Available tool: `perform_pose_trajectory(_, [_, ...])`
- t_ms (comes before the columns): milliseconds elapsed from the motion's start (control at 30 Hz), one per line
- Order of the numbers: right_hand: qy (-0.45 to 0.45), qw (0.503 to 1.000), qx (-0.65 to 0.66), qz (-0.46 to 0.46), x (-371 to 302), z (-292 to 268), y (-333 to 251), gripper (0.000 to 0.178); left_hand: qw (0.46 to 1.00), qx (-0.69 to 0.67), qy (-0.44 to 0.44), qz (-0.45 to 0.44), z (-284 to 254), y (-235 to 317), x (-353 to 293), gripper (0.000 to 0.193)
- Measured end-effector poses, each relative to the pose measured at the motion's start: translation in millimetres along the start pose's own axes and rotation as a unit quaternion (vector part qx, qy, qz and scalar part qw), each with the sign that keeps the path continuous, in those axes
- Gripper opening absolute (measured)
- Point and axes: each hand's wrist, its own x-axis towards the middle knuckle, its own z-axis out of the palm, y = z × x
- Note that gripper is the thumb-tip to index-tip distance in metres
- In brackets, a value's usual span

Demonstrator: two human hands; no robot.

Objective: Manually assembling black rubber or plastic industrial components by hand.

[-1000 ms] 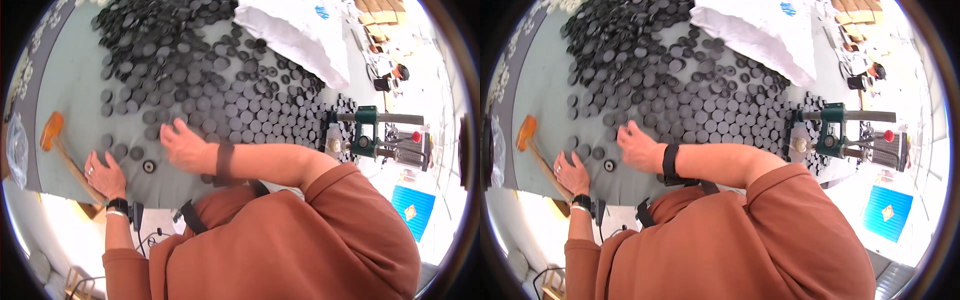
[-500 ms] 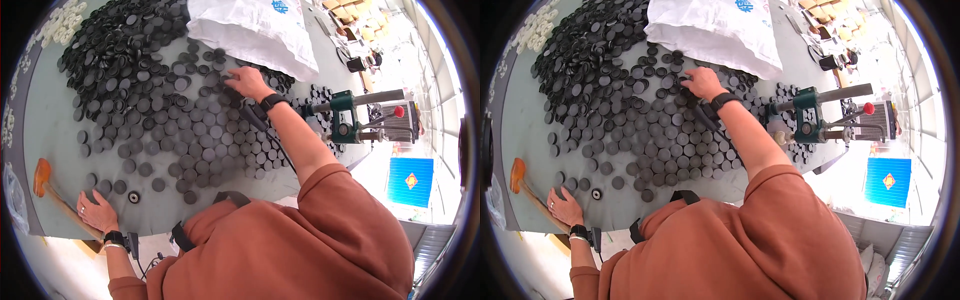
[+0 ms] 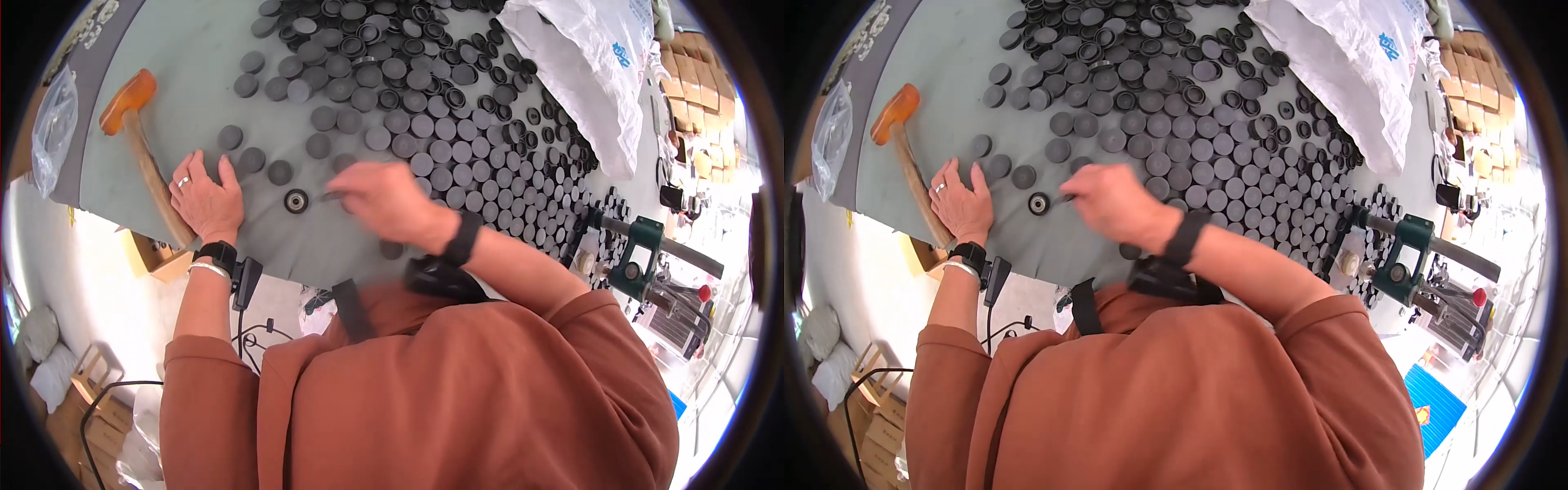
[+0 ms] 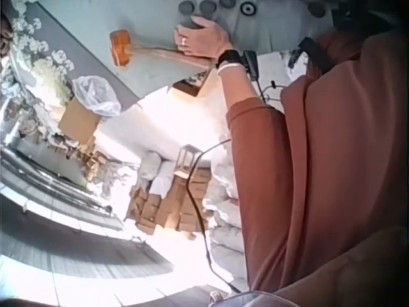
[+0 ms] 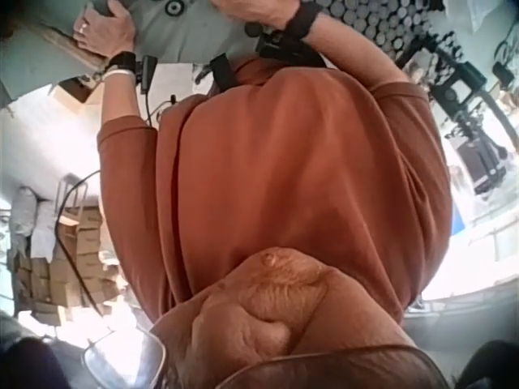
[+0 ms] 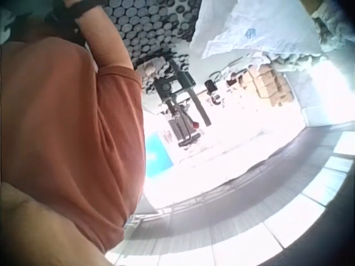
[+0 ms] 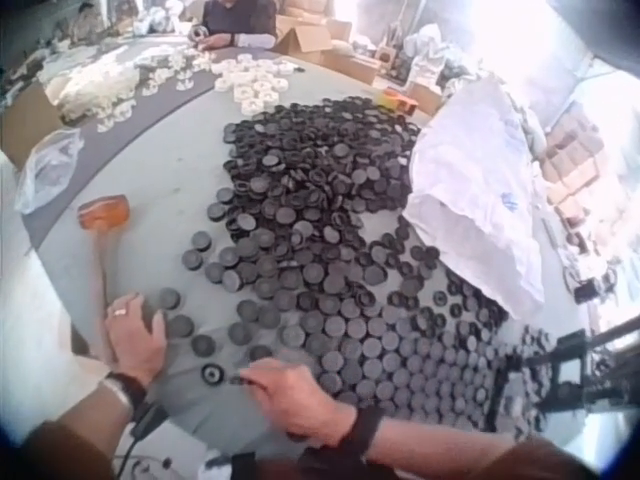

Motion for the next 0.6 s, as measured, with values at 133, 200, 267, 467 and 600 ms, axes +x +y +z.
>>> perform_pose_trajectory(133, [-0.029, 0.988, -0.105, -0.107, 13, 45, -6, 0.031, 1.000, -0.018, 0.000, -0.008, 0, -5, -2, 0.042])
perform_pose_trajectory(200, [-0.083, 0.971, -0.182, -0.135, 17, 51, -3, 0.035, 1.000, -0.019, 0.000, -0.009, 1, -5, -2, 0.042])
perform_pose_trajectory(267, [-0.082, 0.958, -0.219, -0.165, 13, 52, 2, 0.037, 1.000, -0.021, 0.001, -0.009, 2, -3, -1, 0.042])
perform_pose_trajectory(467, [-0.117, 0.849, -0.454, -0.242, 1, 53, -11, 0.045, 1.000, -0.020, 0.007, -0.005, -2, -3, -1, 0.041])
perform_pose_trajectory(600, [-0.210, 0.705, -0.613, -0.288, 12, 61, -41, 0.043, 1.000, -0.012, -0.006, -0.010, -5, -2, -3, 0.042])
